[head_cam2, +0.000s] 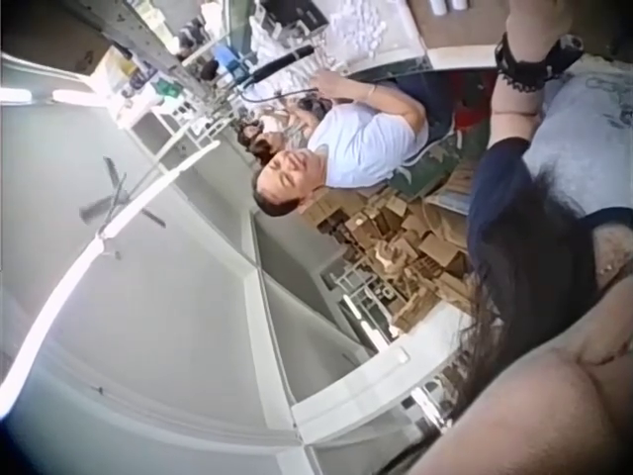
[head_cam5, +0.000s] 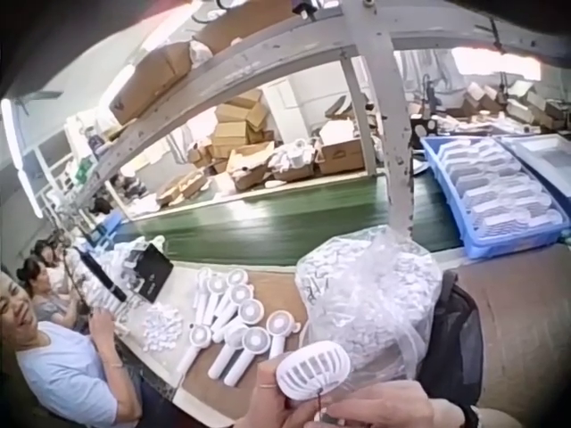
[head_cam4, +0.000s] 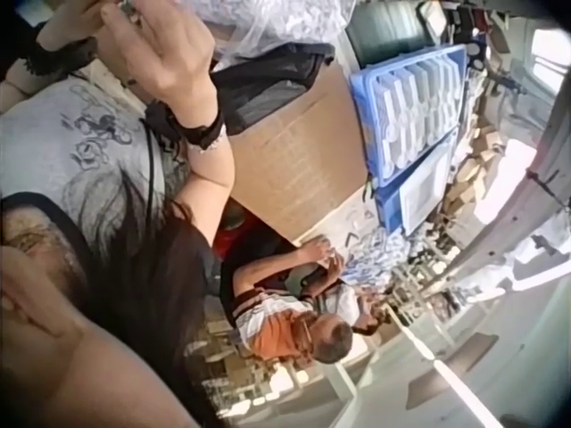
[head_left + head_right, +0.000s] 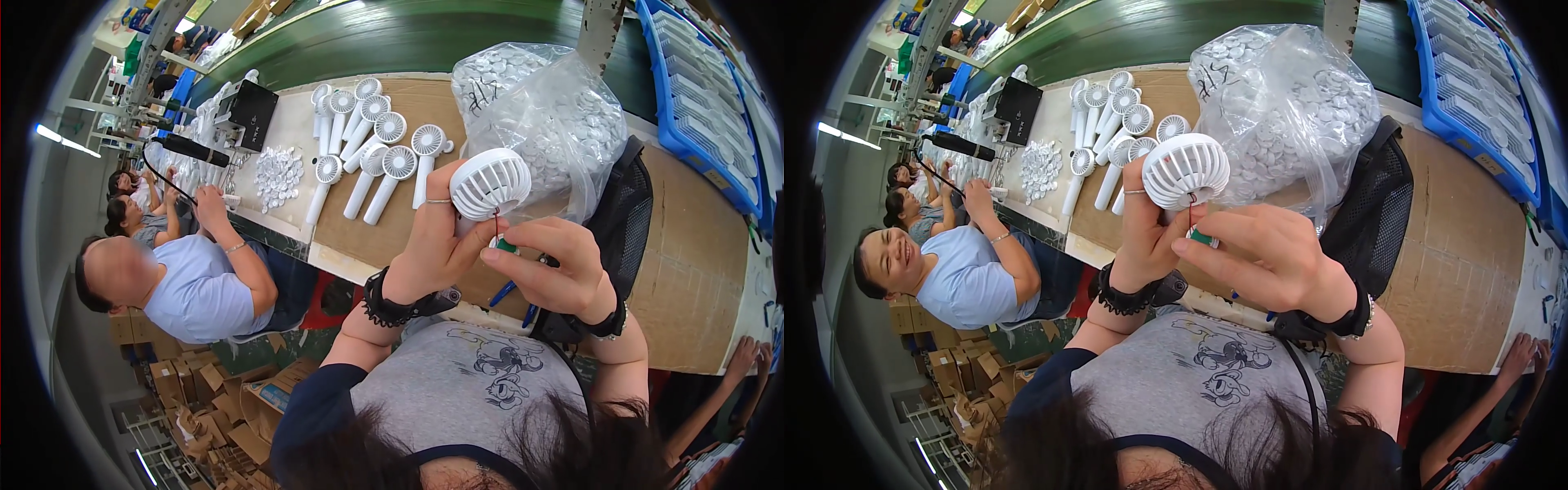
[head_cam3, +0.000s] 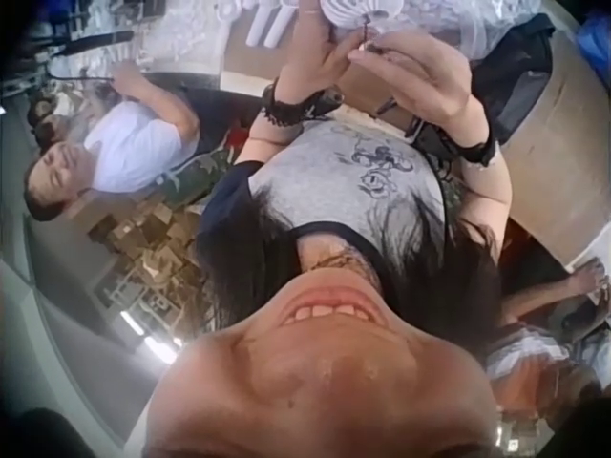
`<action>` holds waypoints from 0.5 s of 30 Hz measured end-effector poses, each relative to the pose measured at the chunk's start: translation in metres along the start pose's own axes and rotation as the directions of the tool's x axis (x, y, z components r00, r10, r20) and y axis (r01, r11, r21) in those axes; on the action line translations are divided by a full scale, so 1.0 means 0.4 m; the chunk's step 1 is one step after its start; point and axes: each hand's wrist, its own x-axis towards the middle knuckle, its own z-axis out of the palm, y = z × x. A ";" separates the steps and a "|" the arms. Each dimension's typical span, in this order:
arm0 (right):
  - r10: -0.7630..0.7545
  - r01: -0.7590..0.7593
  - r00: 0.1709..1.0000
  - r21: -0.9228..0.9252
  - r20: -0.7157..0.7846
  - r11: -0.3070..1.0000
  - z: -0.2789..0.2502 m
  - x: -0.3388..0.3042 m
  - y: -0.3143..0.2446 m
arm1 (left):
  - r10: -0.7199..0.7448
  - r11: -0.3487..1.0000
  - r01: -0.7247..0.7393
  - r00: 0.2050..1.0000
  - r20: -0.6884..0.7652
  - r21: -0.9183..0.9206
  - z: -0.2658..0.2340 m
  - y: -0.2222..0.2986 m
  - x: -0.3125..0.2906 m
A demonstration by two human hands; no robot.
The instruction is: The person picks up a handheld fan, uses shears to trim a wire, and then presses a small circular cover into the back of the fan.
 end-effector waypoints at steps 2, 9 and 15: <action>0.002 -0.002 1.000 -0.009 -0.013 1.000 0.002 0.003 -0.001 | -0.035 0.998 0.035 0.999 -0.003 -0.045 0.000 -0.001 -0.001; -0.026 0.026 1.000 -0.051 0.004 0.998 -0.001 0.013 0.005 | -0.016 1.000 0.015 0.999 0.041 0.015 -0.013 -0.018 0.001; -0.025 0.026 1.000 -0.070 0.010 0.997 -0.007 0.011 0.011 | -0.035 0.996 0.032 0.999 0.027 0.089 -0.014 -0.007 0.009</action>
